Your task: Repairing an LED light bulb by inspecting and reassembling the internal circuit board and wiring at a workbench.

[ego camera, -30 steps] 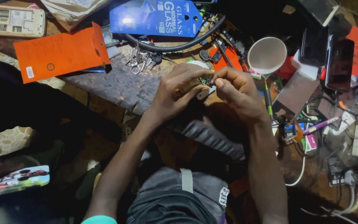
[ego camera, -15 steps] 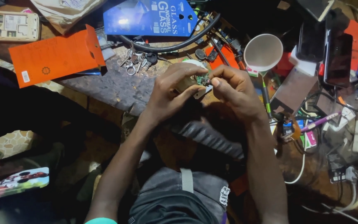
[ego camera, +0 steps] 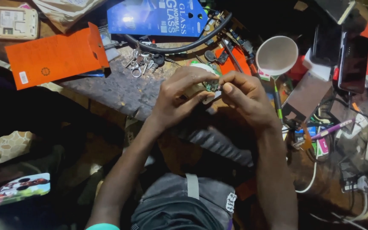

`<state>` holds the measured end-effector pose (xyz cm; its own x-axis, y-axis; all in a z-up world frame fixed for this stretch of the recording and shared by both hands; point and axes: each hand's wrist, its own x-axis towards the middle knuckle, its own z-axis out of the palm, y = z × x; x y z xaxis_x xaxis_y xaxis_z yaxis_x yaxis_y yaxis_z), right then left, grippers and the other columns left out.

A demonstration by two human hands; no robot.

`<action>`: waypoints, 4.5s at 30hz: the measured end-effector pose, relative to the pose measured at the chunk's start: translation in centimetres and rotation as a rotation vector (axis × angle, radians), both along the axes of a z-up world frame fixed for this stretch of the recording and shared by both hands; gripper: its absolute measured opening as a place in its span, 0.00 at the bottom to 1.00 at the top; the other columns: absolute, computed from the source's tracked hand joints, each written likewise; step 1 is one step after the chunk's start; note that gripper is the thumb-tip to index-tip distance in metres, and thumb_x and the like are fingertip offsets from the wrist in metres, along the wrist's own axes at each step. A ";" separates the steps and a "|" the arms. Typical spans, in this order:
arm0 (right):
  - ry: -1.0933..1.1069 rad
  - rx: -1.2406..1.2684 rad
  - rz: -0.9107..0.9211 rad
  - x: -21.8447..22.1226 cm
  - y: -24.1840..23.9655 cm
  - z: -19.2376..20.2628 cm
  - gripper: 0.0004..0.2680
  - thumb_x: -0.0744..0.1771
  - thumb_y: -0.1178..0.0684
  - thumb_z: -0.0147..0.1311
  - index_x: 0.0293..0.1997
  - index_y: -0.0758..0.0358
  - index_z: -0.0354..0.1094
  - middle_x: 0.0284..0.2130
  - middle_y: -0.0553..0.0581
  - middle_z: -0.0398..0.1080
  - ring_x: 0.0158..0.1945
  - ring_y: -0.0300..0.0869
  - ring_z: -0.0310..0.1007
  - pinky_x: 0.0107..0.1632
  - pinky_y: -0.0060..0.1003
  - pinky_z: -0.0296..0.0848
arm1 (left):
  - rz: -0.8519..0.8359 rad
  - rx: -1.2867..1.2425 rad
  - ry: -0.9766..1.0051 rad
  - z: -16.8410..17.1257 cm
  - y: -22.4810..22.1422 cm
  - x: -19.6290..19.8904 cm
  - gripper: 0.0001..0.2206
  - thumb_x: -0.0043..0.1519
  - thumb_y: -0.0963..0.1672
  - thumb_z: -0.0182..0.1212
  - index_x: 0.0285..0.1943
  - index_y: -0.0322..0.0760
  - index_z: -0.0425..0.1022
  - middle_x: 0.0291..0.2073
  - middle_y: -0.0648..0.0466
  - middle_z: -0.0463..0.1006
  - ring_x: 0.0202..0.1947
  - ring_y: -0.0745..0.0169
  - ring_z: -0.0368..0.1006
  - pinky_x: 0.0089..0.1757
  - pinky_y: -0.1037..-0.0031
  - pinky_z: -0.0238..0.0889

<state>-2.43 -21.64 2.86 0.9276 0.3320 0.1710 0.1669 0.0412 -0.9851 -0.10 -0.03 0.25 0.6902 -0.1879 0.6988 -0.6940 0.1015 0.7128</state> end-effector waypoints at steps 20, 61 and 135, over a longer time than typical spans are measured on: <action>-0.021 -0.029 -0.001 -0.8 -0.2 1.2 0.10 0.73 0.53 0.48 0.54 0.71 0.65 0.22 0.47 0.58 0.27 0.28 0.57 0.34 0.24 0.56 | 0.024 0.014 0.044 0.8 0.4 -0.3 0.14 0.65 0.41 0.73 0.59 0.38 0.82 0.48 0.48 0.85 0.52 0.45 0.81 0.58 0.57 0.70; -0.361 0.514 0.819 -13.2 -1.4 7.0 0.17 0.74 0.45 0.34 0.28 0.63 0.56 0.23 0.59 0.57 0.21 0.54 0.56 0.29 0.52 0.59 | 0.033 0.133 0.007 0.5 -0.8 -0.1 0.12 0.68 0.40 0.72 0.57 0.24 0.81 0.49 0.38 0.82 0.53 0.38 0.79 0.57 0.56 0.68; 0.051 0.021 0.020 0.2 -0.8 -2.0 0.10 0.72 0.53 0.53 0.38 0.70 0.73 0.16 0.46 0.55 0.22 0.28 0.58 0.28 0.22 0.55 | -0.038 0.155 -0.003 0.4 0.1 -0.2 0.15 0.66 0.40 0.71 0.61 0.37 0.81 0.49 0.46 0.83 0.59 0.42 0.78 0.64 0.53 0.64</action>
